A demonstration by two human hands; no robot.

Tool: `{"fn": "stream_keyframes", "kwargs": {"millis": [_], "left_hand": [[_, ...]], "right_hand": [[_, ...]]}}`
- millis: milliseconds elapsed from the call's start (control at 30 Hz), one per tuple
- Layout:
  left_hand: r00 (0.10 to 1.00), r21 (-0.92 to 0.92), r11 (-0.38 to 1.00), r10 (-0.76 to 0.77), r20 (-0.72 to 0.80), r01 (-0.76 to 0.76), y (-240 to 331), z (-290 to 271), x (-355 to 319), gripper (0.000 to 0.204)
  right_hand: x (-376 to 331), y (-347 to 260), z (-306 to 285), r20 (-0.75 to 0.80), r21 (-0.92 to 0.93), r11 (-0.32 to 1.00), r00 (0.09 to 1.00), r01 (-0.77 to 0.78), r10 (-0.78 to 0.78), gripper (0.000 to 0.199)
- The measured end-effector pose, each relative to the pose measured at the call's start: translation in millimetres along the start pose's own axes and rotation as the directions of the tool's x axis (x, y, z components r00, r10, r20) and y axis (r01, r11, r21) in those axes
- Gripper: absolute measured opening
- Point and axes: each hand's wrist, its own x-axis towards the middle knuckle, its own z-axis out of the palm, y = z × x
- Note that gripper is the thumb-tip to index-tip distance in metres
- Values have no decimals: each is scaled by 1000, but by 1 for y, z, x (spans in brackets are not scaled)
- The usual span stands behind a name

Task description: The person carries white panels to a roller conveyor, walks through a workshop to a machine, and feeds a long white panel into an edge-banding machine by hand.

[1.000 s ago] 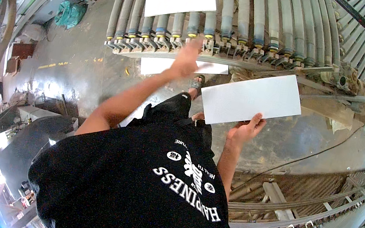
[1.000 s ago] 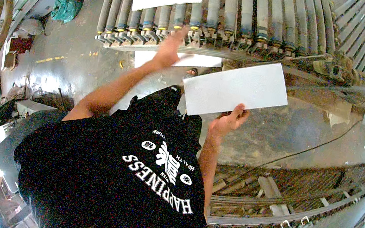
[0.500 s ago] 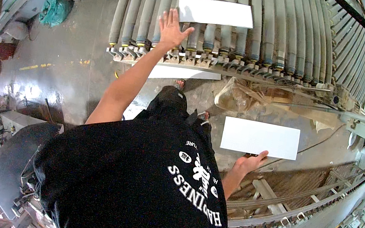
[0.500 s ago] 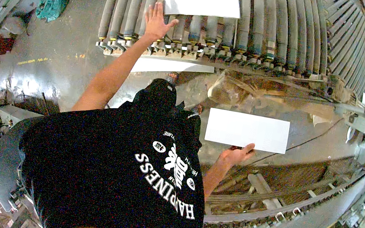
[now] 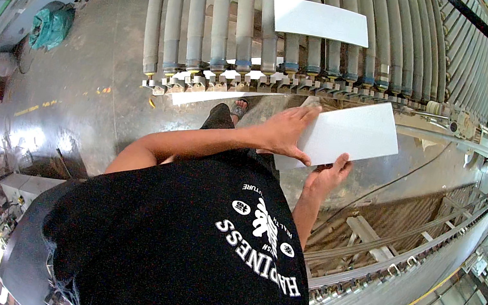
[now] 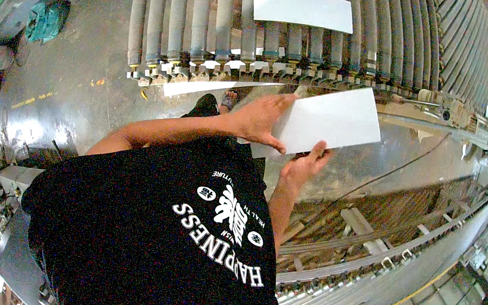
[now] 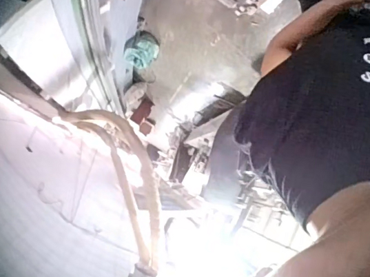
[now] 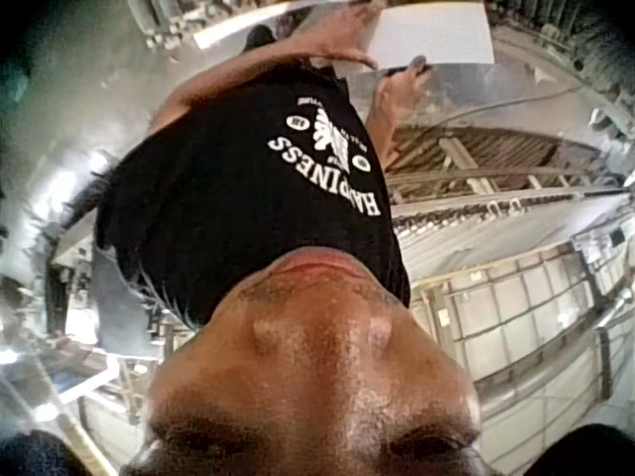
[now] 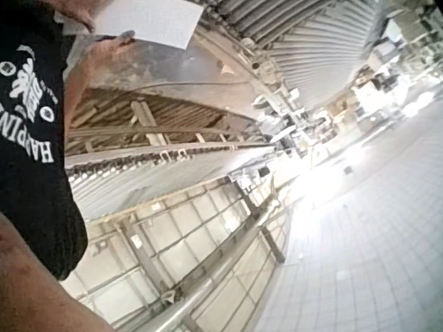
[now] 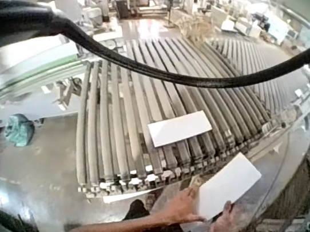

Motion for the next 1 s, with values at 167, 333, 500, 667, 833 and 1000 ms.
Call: {"fn": "stream_keyframes", "kwargs": {"millis": [167, 333, 500, 667, 833, 1000], "left_hand": [[995, 62, 995, -79, -53, 83, -3, -21, -10, 140], [995, 215, 972, -79, -64, 91, -3, -44, -19, 135], [978, 151, 976, -133, -160, 157, -14, -52, -20, 133], [945, 229, 970, -6, -327, 85, -59, -91, -20, 122], [923, 471, 854, -27, -384, 221, -140, -158, -37, 115], [876, 476, 792, -147, -460, 383, -155, -207, -46, 116]], "right_hand": [[-7, 0, 32, 59, 49, 998, 997, -43, 40, 38], [-12, 3, 64, 108, 151, 987, 993, -61, 44, 35], [-12, 14, 80, 193, 83, 992, 978, -97, 79, 35], [-2, 32, 66, 375, -33, 997, 924, -71, 78, 35], [8, 51, 20, 303, -62, 984, 937, -165, 176, 37], [11, 75, -27, 159, -86, 973, 961, -213, 225, 32]]}}
